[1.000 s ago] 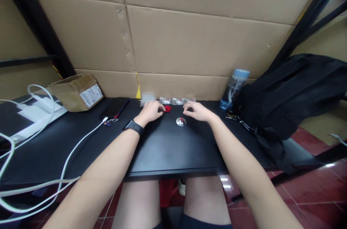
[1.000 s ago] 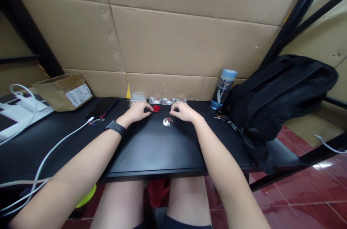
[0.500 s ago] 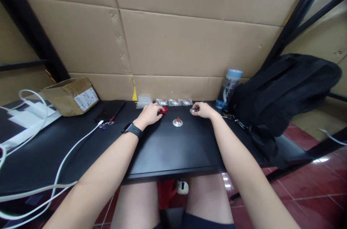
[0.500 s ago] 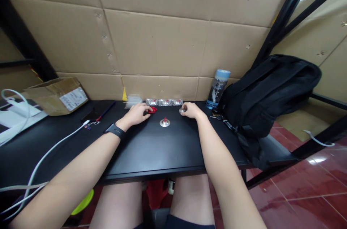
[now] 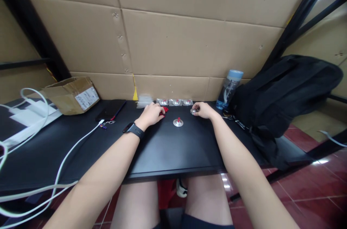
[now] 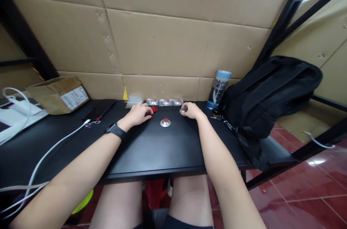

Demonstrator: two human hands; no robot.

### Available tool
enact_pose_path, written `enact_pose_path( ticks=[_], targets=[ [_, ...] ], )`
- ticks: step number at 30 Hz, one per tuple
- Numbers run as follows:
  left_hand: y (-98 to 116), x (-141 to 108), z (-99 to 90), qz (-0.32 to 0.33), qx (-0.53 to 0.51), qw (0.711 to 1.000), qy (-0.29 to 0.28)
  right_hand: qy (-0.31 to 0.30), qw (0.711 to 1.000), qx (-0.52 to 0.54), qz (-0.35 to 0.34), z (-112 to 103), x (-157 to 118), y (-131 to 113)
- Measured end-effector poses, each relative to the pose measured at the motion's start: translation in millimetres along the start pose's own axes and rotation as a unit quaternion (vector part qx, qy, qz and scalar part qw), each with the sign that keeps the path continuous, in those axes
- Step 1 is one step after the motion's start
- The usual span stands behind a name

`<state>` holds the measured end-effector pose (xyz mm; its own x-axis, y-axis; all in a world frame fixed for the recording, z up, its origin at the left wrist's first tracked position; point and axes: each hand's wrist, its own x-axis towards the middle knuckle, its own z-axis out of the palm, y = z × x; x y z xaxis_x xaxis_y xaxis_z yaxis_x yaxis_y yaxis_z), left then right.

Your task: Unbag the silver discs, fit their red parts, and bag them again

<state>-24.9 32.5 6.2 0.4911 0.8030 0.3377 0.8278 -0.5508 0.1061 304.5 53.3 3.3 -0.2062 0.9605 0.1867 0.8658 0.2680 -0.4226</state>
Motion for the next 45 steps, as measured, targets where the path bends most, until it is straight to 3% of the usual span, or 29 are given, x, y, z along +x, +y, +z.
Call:
enact_pose_path(
  ticks=[7, 12, 17, 21, 28, 33, 45],
  targets=[
    [0, -2, 1.9, -0.007, -0.055, 0.998, 0.011, 0.019, 1.000, 0.011, -0.011, -4, -3, -9],
    [8, 0, -1.8, -0.014, -0.081, 0.996, 0.034, 0.044, 0.989, 0.135, -0.053, -6, -6, -30],
    [24, 3, -15.2, -0.022, -0.137, 0.986, 0.094, -0.001, 0.926, 0.367, -0.090, 0, -14, -66],
    [35, 2, -23.0, -0.020, -0.183, 0.977, 0.104, -0.008, 0.888, 0.447, -0.108, 5, -20, -91],
    [41, 2, -22.5, 0.000, -0.243, 0.960, 0.142, 0.011, 0.869, 0.480, -0.122, 7, -23, -100],
    [46, 2, -24.1, 0.005, -0.275, 0.946, 0.174, 0.012, 0.873, 0.469, -0.135, 10, -24, -103],
    [44, 8, -15.1, -0.021, -0.448, 0.871, 0.201, 0.026, 0.857, 0.492, -0.152, 15, -27, -112]
  ],
)
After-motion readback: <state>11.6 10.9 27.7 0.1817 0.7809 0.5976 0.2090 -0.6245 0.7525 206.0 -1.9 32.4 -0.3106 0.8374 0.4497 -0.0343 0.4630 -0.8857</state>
